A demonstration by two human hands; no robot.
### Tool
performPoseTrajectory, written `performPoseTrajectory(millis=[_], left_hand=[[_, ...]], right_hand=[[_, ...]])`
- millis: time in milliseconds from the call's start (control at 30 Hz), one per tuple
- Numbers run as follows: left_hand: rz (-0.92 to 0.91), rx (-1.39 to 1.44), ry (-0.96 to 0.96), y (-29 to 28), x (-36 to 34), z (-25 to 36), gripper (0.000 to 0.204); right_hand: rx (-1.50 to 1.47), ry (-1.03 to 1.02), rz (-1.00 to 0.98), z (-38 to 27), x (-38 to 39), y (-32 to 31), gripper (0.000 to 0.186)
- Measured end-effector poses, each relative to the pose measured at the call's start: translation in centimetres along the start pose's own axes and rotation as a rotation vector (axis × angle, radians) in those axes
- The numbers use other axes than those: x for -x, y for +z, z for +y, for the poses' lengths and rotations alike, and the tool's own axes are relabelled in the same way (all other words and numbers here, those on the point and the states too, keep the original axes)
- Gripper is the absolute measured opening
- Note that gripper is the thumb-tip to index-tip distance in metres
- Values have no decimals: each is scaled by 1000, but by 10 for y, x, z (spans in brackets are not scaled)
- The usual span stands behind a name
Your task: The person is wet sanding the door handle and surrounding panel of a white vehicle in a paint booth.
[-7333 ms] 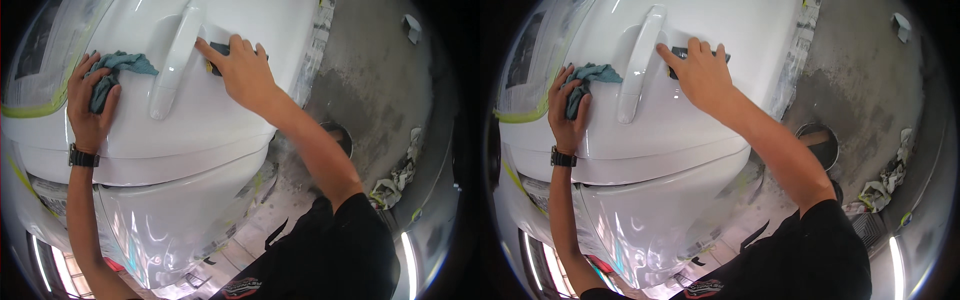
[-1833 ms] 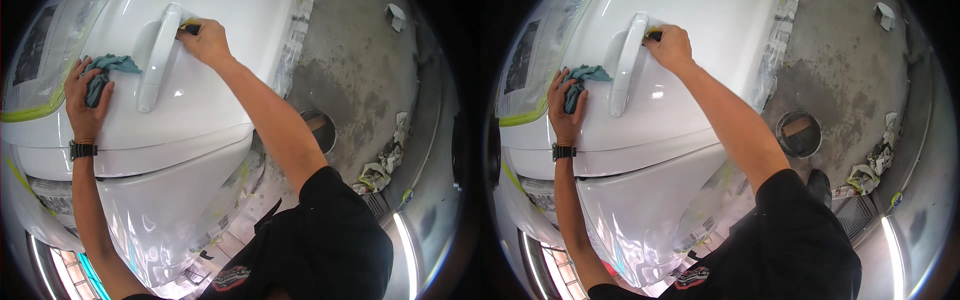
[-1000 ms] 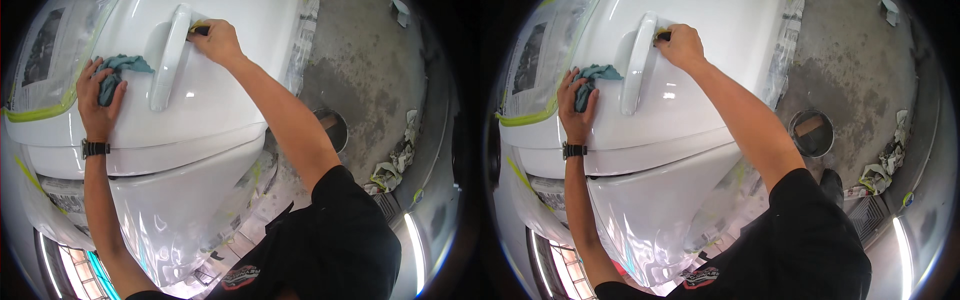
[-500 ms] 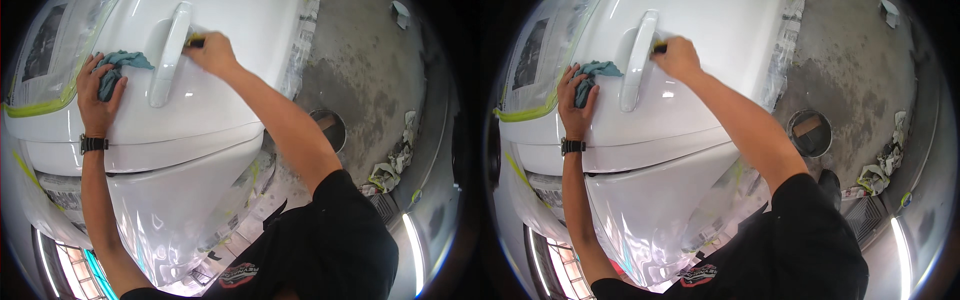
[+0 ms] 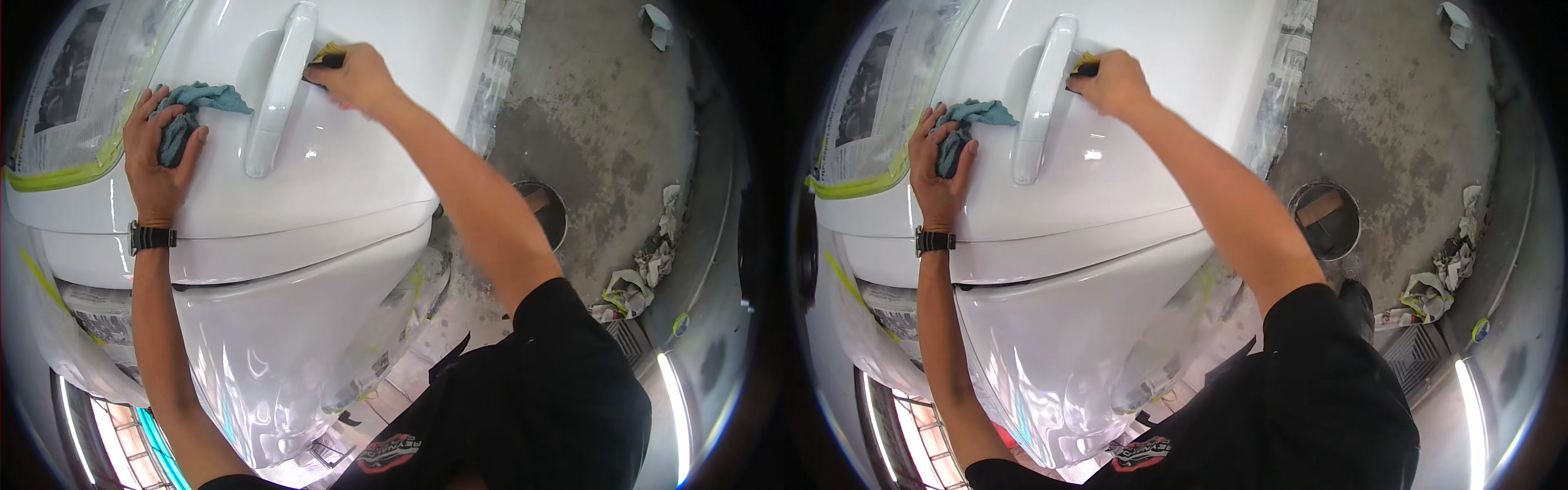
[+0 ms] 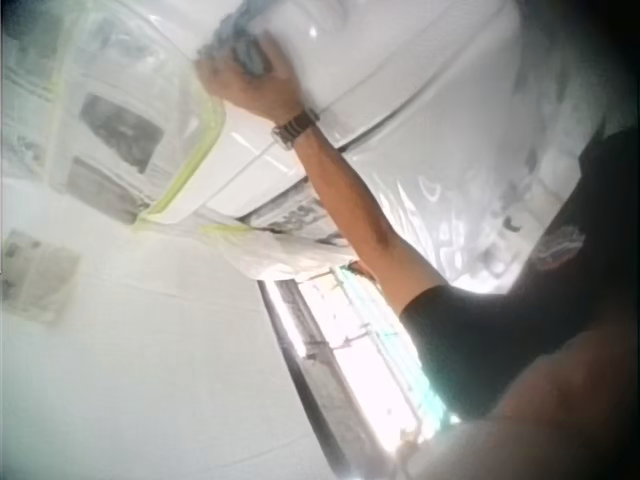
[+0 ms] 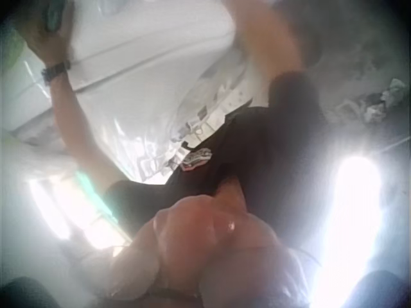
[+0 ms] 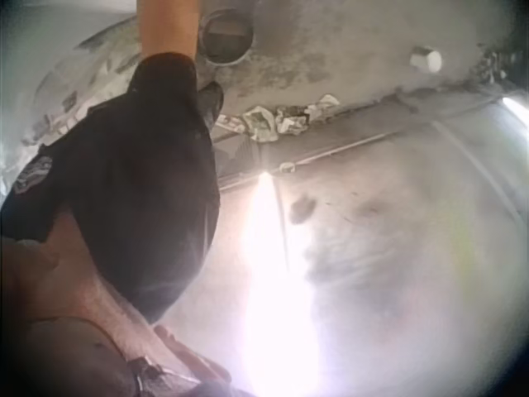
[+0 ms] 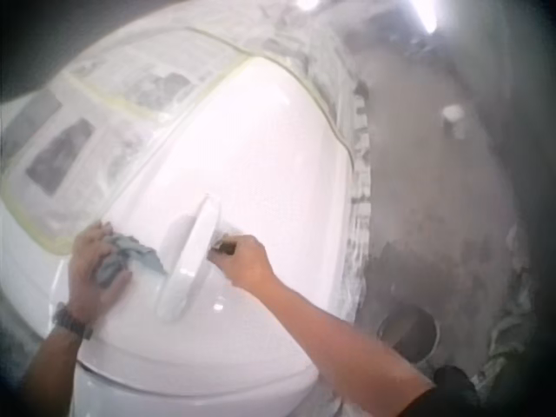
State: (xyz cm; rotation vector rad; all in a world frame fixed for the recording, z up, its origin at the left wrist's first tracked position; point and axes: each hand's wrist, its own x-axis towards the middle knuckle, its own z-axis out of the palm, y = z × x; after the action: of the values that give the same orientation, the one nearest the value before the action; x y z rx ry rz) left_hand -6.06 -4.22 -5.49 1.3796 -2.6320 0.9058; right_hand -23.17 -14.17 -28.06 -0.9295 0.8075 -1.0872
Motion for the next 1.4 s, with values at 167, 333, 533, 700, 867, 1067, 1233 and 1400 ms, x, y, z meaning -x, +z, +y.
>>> performPoseTrajectory(millis=[167, 333, 533, 700, 867, 1067, 1233, 1400], left_hand=[[1, -1, 13, -2, 0, 1, 34], [11, 18, 8, 0, 1, -1, 36], [14, 6, 22, -5, -1, -1, 37], [8, 20, -2, 0, 2, 1, 36], [-1, 2, 10, -2, -1, 1, 34], [-7, -7, 4, 0, -1, 4, 33], [-1, -15, 4, -4, 3, 0, 33], [8, 17, 11, 0, 1, 1, 38]], right_hand=[[150, -298, 141, 6, -12, -2, 31], [291, -323, 136, 0, -19, -8, 30], [72, -119, 76, 7, 8, 16, 35], [143, -131, 103, -6, -12, -2, 37], [78, -98, 78, 18, -1, 20, 35], [121, -266, 185, 13, 3, 12, 30], [317, -218, 185, -18, -9, 2, 24], [305, -476, 219, 8, -9, 3, 25]])
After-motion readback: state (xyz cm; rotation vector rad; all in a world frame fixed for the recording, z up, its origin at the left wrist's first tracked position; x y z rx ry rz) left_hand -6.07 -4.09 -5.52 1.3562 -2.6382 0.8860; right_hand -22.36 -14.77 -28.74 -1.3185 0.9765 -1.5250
